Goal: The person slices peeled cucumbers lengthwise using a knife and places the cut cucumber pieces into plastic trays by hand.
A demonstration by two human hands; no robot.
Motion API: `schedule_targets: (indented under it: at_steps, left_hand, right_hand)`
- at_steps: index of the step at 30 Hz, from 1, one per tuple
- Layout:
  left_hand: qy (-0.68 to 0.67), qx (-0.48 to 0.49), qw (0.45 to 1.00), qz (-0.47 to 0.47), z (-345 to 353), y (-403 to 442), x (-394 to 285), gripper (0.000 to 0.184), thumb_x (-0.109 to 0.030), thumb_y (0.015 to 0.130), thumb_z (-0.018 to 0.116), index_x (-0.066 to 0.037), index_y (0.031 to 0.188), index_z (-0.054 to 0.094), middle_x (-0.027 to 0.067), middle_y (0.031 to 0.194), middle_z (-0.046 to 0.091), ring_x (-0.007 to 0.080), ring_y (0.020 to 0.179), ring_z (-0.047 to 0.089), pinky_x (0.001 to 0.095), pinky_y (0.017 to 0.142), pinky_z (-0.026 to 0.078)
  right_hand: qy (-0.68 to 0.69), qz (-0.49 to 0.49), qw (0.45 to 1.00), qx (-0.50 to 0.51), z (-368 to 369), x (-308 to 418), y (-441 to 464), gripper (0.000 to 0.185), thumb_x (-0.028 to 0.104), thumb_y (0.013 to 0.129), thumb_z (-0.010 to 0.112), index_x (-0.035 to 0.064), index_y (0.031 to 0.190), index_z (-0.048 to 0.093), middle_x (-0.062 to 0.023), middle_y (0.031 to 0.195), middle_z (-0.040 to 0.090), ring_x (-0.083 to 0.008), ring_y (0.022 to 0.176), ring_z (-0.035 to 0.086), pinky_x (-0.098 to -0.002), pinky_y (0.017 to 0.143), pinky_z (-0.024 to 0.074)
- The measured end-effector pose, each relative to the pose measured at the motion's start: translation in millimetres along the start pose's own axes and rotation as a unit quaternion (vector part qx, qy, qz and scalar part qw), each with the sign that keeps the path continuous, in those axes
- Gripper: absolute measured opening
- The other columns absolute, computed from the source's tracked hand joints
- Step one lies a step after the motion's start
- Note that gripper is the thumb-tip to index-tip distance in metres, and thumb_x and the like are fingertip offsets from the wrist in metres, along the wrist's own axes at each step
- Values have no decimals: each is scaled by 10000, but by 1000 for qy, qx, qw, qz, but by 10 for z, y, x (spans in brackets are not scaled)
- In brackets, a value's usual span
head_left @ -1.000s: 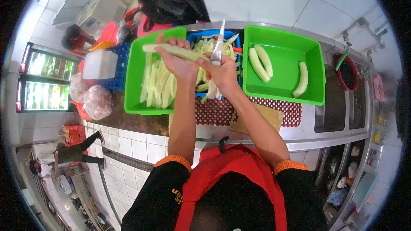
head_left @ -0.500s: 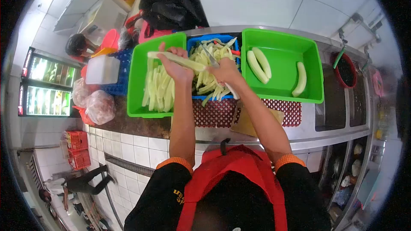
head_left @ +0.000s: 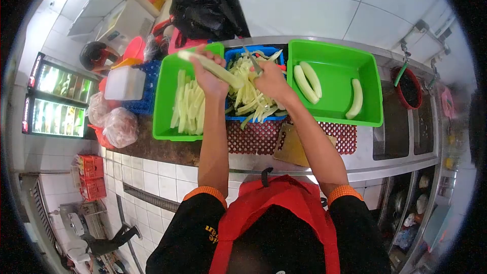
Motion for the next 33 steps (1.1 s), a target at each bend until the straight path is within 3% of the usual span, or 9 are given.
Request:
schedule_targets:
  at_steps: [2, 5, 10, 18, 25, 28, 30, 31, 33]
  left_hand:
    - [71, 38, 996, -42, -61, -44, 108, 417, -459, 1006, 305, -93, 1067, 498, -2, 733, 441, 114, 638, 451, 253, 573, 378]
    - [217, 127, 964, -81, -3, -125, 264, 426, -453, 1012, 280, -88, 982, 499, -7, 678, 439, 99, 593, 450, 243, 532, 376]
    - [335, 149, 927, -72, 263, -287, 326, 434, -428, 1020, 287, -56, 1041, 508, -1, 766, 476, 73, 660, 467, 214, 579, 397]
    - [420, 205, 883, 45, 15, -285, 586, 347, -335, 1033, 298, -58, 962, 494, -2, 798, 464, 72, 678, 440, 227, 598, 388]
    - [334, 174, 924, -67, -583, -250, 975, 271, -283, 993, 432, -62, 849, 495, 17, 666, 444, 114, 598, 438, 251, 568, 369]
    - [551, 200, 810, 9, -297, -363, 709, 162, -220, 895, 568, -67, 841, 581, 79, 690, 538, 196, 607, 529, 301, 590, 422]
    - [723, 264, 591, 242, -24, -455, 581, 98, -179, 784, 647, -85, 808, 659, 121, 729, 609, 279, 662, 598, 377, 640, 467]
    - [698, 280, 653, 88, -79, -355, 674, 146, -216, 765, 665, -87, 831, 687, 122, 853, 657, 325, 782, 626, 409, 713, 499]
    - [715, 258, 644, 89, -50, -323, 642, 156, -224, 770, 662, -87, 841, 693, 120, 847, 661, 326, 781, 630, 406, 714, 502]
  right_hand:
    - [-51, -46, 993, -96, -135, 180, 42, 253, 199, 796, 679, 28, 983, 669, -87, 771, 638, -167, 717, 593, -320, 655, 453]
    - [103, -11, 994, -42, -221, 521, 181, 295, 294, 800, 715, 32, 929, 673, -34, 773, 622, -109, 691, 540, -278, 618, 425]
    - [32, 14, 990, 139, -250, 861, 385, 296, 298, 806, 719, 9, 834, 657, -6, 680, 586, -73, 598, 474, -245, 539, 381]
    - [-24, -63, 998, -11, -457, 1025, 624, 327, 317, 812, 705, -7, 798, 663, -20, 635, 578, -86, 537, 487, -274, 481, 384]
    - [-12, -109, 993, -38, -847, 1496, 633, 366, 376, 820, 703, 19, 811, 620, 21, 561, 475, -65, 460, 413, -247, 422, 337]
    - [-15, -115, 993, -17, -885, 1556, 609, 426, 400, 787, 710, -23, 784, 661, -62, 601, 602, -135, 562, 538, -332, 560, 440]
    - [-96, -126, 986, -46, -872, 1528, 620, 432, 406, 790, 707, -23, 795, 658, -56, 603, 585, -126, 580, 527, -328, 571, 434]
    - [-115, -128, 983, -59, -841, 1509, 621, 428, 404, 797, 701, -22, 796, 656, -47, 607, 571, -115, 592, 517, -315, 568, 423]
    - [-99, -114, 988, -41, -797, 1515, 566, 426, 401, 799, 699, -23, 793, 655, -44, 606, 571, -115, 594, 516, -315, 565, 420]
Point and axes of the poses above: each hand's wrist, its own y-axis towards the middle knuckle, its own z-axis out of the palm, x = y × z, the point moved 5 cm from there along y, towards the middle knuckle
